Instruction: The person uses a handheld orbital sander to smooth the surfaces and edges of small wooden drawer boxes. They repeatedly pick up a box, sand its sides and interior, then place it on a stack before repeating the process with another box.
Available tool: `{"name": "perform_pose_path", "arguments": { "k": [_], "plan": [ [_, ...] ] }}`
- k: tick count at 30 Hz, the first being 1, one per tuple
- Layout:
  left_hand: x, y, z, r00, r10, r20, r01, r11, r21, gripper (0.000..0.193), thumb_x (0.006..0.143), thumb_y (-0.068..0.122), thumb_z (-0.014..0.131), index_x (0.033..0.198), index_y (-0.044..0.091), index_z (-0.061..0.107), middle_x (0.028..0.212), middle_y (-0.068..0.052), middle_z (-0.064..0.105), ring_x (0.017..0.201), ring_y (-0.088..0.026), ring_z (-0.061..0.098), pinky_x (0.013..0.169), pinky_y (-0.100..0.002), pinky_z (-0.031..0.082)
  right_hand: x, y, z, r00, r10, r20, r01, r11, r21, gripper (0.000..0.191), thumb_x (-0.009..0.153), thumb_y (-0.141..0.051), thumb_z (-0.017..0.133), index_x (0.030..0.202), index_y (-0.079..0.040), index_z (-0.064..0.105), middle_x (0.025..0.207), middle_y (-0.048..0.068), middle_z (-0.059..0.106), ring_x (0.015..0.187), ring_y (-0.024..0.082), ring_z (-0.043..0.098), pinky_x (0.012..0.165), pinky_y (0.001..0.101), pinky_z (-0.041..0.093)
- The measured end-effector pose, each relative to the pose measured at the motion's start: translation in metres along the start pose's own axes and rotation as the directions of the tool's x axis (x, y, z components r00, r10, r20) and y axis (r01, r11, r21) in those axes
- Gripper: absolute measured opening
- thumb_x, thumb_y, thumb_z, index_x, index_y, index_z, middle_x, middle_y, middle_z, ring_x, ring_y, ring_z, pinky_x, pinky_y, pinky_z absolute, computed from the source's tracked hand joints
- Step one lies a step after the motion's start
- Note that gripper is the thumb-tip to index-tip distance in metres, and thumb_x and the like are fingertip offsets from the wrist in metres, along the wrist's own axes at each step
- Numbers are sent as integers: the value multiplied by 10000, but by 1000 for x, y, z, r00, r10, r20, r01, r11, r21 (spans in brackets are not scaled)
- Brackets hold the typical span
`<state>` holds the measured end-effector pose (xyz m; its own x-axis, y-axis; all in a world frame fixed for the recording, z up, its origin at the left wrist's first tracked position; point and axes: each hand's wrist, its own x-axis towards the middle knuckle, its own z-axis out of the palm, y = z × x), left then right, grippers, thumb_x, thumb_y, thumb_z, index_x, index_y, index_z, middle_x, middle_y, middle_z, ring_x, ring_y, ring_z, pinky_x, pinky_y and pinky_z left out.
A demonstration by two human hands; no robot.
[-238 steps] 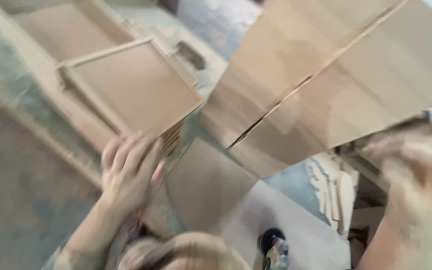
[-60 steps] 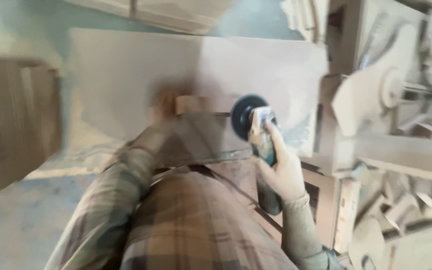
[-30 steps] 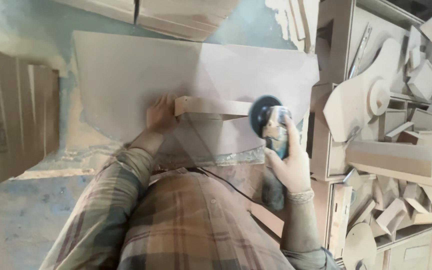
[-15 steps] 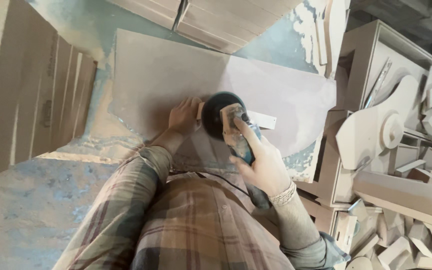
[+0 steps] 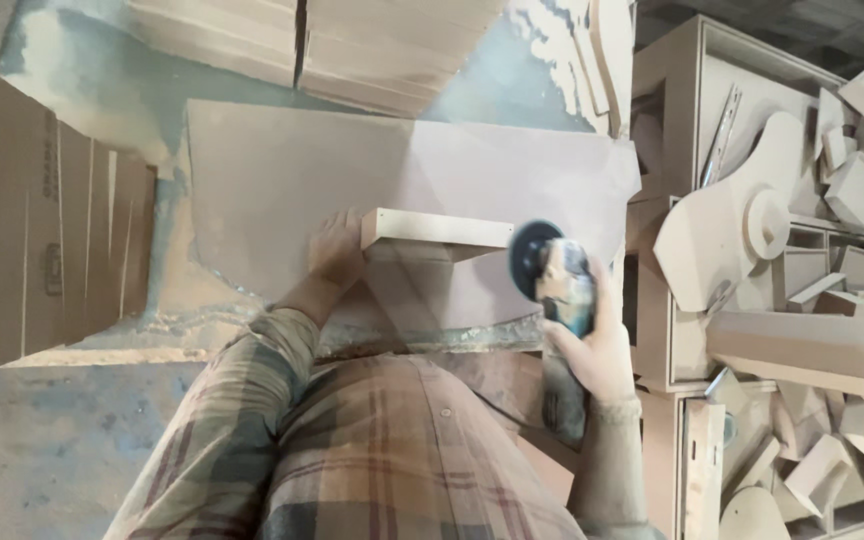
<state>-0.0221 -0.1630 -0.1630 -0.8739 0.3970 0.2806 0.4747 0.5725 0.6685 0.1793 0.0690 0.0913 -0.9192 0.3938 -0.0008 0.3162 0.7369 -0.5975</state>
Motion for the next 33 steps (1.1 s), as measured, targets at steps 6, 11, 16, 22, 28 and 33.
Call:
{"name": "perform_pose_path", "arguments": {
  "k": [6, 11, 16, 22, 28, 33],
  "plan": [
    [3, 11, -19, 663, -405, 629, 374, 908, 190, 532, 1055, 474, 461, 1055, 44, 774, 1020, -219, 743, 974, -431, 707, 887, -528, 553, -55, 57, 6, 970, 138, -200, -95, 972, 215, 1024, 757, -52, 796, 1624, -44, 251, 1574, 186, 400, 1394, 268, 463, 1136, 388, 420],
    [-19, 7, -41, 663, -334, 669, 241, 942, 232, 483, 957, 512, 531, 1081, 114, 776, 1047, -180, 750, 1006, -391, 709, 890, -528, 544, -69, 84, 35, 953, 192, -233, -53, 865, 498, 1003, 747, -25, 790, 1618, -50, 293, 1550, 132, 427, 1353, 235, 485, 1128, 377, 434],
    [-67, -2, -47, 672, -255, 696, 168, 967, 192, 537, 911, 591, 614, 978, 74, 742, 994, -196, 741, 978, -385, 711, 877, -503, 554, -34, 79, 62, 977, 134, -164, -94, 969, 230, 982, 689, -42, 830, 1570, -89, 399, 1500, 175, 514, 1360, 288, 527, 1140, 405, 443],
    [-82, -10, -47, 673, -346, 653, 376, 921, 100, 500, 889, 592, 612, 946, 101, 688, 936, -180, 749, 942, -395, 711, 846, -519, 553, 35, 30, 112, 979, 22, 200, -50, 990, 135, 861, 761, -136, 769, 1552, -242, 444, 1344, 193, 681, 1247, 339, 677, 1024, 396, 543],
    [-92, -8, -49, 691, -395, 605, 434, 896, 89, 470, 890, 579, 620, 936, 116, 688, 937, -155, 745, 908, -391, 712, 813, -529, 553, 90, 1, 163, 925, -214, 314, 201, 977, 72, 871, 750, -143, 773, 1554, -285, 468, 1309, 213, 686, 1196, 400, 668, 1000, 429, 550],
    [-94, -12, -45, 767, -346, 540, 382, 923, 48, 359, 888, 469, 625, 912, 113, 669, 925, -144, 742, 907, -379, 711, 790, -530, 555, 108, -7, 179, 921, -217, 324, 221, 975, 25, 886, 725, -167, 780, 1542, -295, 461, 1240, 211, 706, 1158, 397, 668, 981, 450, 546]
  ]
}}
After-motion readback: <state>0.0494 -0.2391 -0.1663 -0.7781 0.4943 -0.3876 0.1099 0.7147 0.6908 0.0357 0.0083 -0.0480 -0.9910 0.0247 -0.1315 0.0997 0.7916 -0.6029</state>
